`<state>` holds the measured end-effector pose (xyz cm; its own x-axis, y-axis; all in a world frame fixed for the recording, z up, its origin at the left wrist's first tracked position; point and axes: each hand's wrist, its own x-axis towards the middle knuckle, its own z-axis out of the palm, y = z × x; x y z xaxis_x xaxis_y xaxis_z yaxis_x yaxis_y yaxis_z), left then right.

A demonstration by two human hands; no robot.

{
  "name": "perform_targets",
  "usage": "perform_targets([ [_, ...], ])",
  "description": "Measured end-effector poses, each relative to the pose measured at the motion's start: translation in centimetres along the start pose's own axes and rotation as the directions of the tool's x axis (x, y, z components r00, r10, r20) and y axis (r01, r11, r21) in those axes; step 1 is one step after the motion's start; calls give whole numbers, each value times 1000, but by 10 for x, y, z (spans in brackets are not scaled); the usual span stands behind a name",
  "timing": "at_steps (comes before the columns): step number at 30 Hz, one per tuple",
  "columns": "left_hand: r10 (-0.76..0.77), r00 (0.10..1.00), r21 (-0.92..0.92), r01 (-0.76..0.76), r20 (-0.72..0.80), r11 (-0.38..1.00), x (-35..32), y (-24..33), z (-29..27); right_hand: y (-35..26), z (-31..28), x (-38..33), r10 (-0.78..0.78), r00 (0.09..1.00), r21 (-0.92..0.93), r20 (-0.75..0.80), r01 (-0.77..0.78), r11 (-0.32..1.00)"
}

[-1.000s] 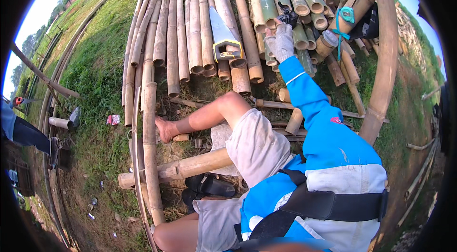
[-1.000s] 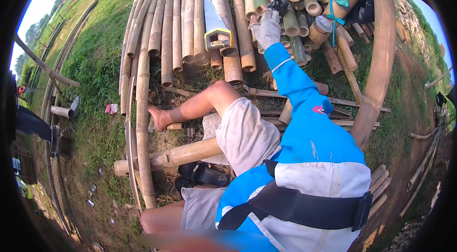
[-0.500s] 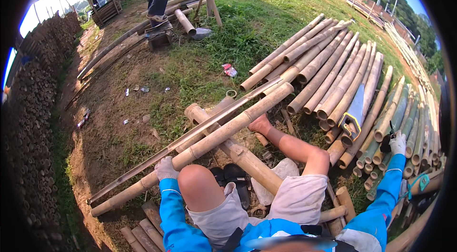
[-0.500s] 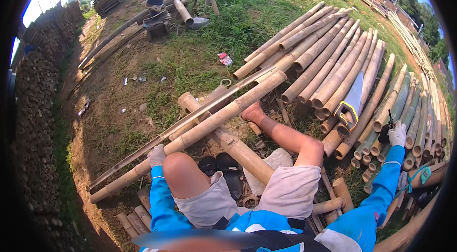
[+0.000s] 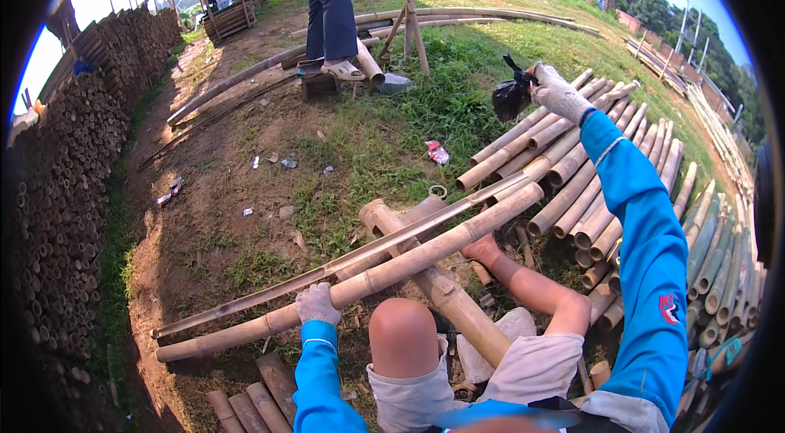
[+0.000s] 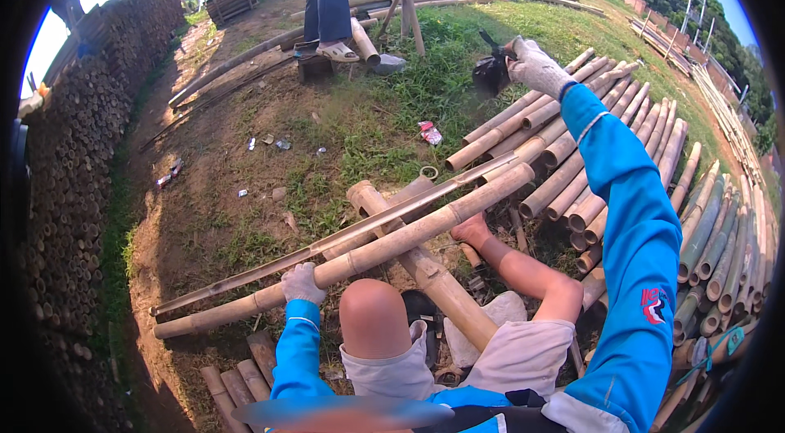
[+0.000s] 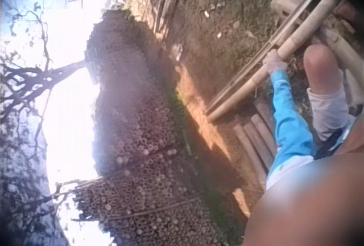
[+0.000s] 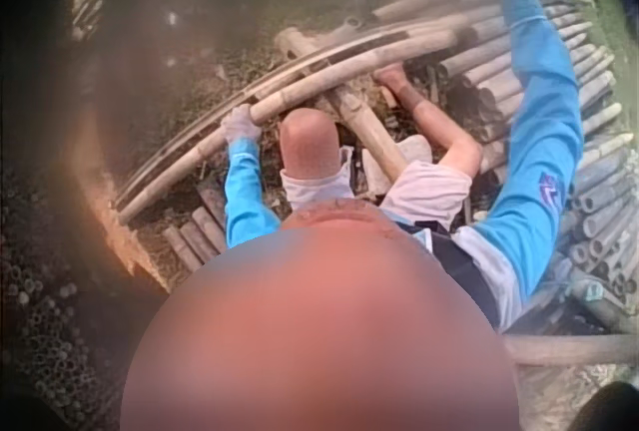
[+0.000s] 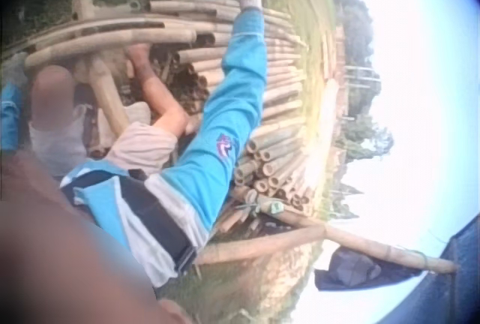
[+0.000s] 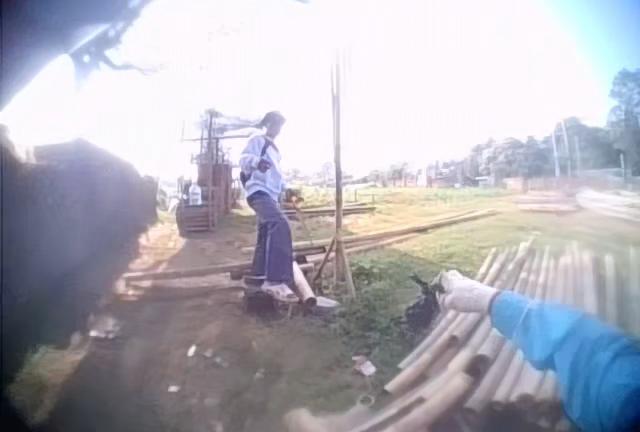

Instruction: The person uses a hand saw to cut long bamboo poles into shorter sections. They position each pole on a wooden stand, saw through it, and then move the cut pieces aside. The task is performed repeatedly in an outdoor area with many bamboo poles.

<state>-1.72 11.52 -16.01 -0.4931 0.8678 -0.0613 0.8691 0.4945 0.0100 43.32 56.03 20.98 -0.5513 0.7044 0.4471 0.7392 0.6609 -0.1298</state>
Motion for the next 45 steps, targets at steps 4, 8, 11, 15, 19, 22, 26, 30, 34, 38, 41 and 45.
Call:
perform_targets([
  [4, -6, 999, 33, 5, 40, 999, 2, 1, -1, -76, 7, 125, 146, 989, 127, -32, -140, 982],
  [8, 11, 1000, 8, -11, 28, 1000, 4, 1, -3, -128, 0, 207, 267, 933, 160, -242, -233, 959],
  [11, 20, 1000, 1, -20, 18, 1000, 2, -1, -4, -145, 4, 254, 321, 892, 250, -318, -247, 936],
  [15, 12, 1000, -58, -12, 0, 998, 2, -2, -6, -145, 20, 318, 262, 860, 187, -438, -198, 962],
  [19, 30, 998, -103, -35, -51, 994, 3, -4, -4, -138, 30, 372, 170, 813, 176, -556, -85, 981],
  [22, 35, 998, -104, -40, -50, 994, 5, -7, 0, -142, 44, 390, 73, 803, 169, -591, 35, 985],
  [26, 39, 998, -122, -46, -58, 991, 5, -8, 3, -157, 60, 392, 36, 819, 193, -573, 92, 977],
  [30, 42, 998, -114, -46, -38, 992, 5, -9, 4, -170, 53, 367, 34, 878, 364, -477, 162, 917],
  [34, 32, 998, -142, -38, -47, 989, 4, -11, 11, -180, 47, 267, -186, 926, 90, -328, 227, 970],
  [38, 60, 996, -74, -65, -70, 995, 0, -14, 16, -187, 98, 52, -435, 900, 380, -29, 412, 828],
  [41, 80, 997, -76, -80, -6, 994, -2, -18, 9, -160, 138, -127, -391, 896, 618, 209, 189, 763],
  [45, 184, 972, -126, -166, 148, 978, -5, -27, -13, -91, 173, -320, 26, 884, 738, 466, -405, 540],
])
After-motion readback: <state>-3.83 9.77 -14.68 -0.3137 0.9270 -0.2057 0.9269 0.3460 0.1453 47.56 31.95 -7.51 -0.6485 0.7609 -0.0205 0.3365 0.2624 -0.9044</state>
